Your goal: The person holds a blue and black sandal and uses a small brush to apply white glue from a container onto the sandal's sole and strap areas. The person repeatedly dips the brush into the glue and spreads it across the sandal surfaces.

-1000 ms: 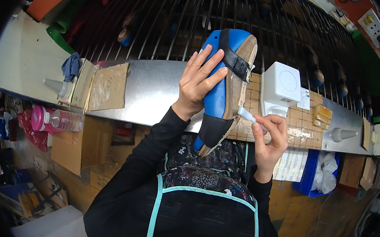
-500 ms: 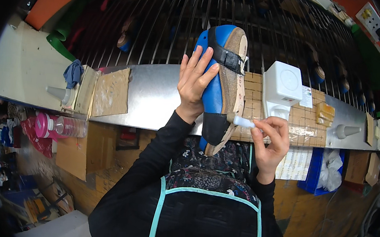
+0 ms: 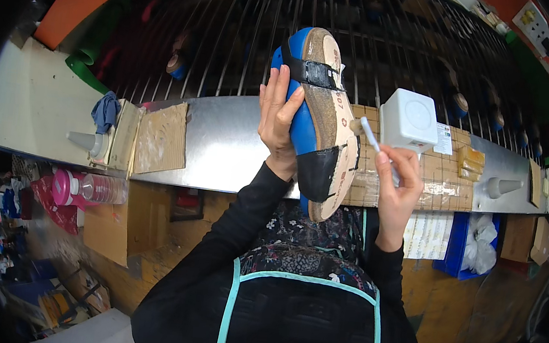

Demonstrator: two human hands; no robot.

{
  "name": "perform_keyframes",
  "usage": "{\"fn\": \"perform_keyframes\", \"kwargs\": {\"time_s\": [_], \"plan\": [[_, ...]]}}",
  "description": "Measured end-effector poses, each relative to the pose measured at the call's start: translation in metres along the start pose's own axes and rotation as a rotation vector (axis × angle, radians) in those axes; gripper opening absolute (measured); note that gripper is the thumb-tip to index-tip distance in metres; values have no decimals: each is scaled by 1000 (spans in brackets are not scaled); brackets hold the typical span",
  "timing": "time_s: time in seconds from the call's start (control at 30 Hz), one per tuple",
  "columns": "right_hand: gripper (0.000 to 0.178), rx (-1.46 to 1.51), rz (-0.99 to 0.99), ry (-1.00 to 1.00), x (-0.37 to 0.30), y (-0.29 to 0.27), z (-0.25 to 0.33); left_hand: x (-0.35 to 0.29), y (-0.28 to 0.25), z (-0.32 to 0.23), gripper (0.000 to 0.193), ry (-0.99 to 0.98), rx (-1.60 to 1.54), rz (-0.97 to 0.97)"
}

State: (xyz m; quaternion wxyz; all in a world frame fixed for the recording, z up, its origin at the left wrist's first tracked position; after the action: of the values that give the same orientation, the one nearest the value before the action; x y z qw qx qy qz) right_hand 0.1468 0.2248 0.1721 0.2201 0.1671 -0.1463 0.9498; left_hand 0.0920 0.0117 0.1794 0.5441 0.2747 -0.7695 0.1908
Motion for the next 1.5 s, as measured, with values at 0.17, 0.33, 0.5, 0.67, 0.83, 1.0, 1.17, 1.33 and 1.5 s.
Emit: {"fn": "perform_keyframes", "kwargs": {"time_s": [0.17,0.33,0.5,0.67,0.83,1.0,1.17,1.33,1.5], "plan": [[14,212,117,151,-28,3,-5,-4,-2,5,45,-49,5,19],[15,183,122,99,-41,8,4,-8,-1,8,46,-79,-4,21],[15,90,65,46,-35,10,8,-13,1,9,45,-63,12,29],[16,5,-2,-82,-27,9,19,-14,0,11,44,-46,15,27],[17,-68,-63,-199,-22,5,27,-11,-1,10,43,-23,24,36],[17,-56,2,-203,-23,6,24,-8,-1,10,43,-27,27,58],[17,-41,22,-192,-29,5,19,-7,0,13,45,-49,43,83],[17,-21,19,-186,-33,5,17,-7,3,17,46,-82,56,98],[17,-14,22,-193,-34,3,18,-6,7,22,49,-110,64,122]]}}
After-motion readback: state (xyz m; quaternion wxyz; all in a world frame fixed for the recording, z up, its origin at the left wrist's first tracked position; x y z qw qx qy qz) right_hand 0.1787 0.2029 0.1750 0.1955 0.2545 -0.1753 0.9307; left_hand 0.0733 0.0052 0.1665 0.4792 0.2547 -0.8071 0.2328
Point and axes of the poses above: each hand's wrist, its own x-axis towards the middle knuckle, its own y-axis out of the palm, z = x × y, the point moved 9 cm from there along x, towards the middle knuckle, and after that the axes turned 3 degrees about -z, right-handed, at the moved point
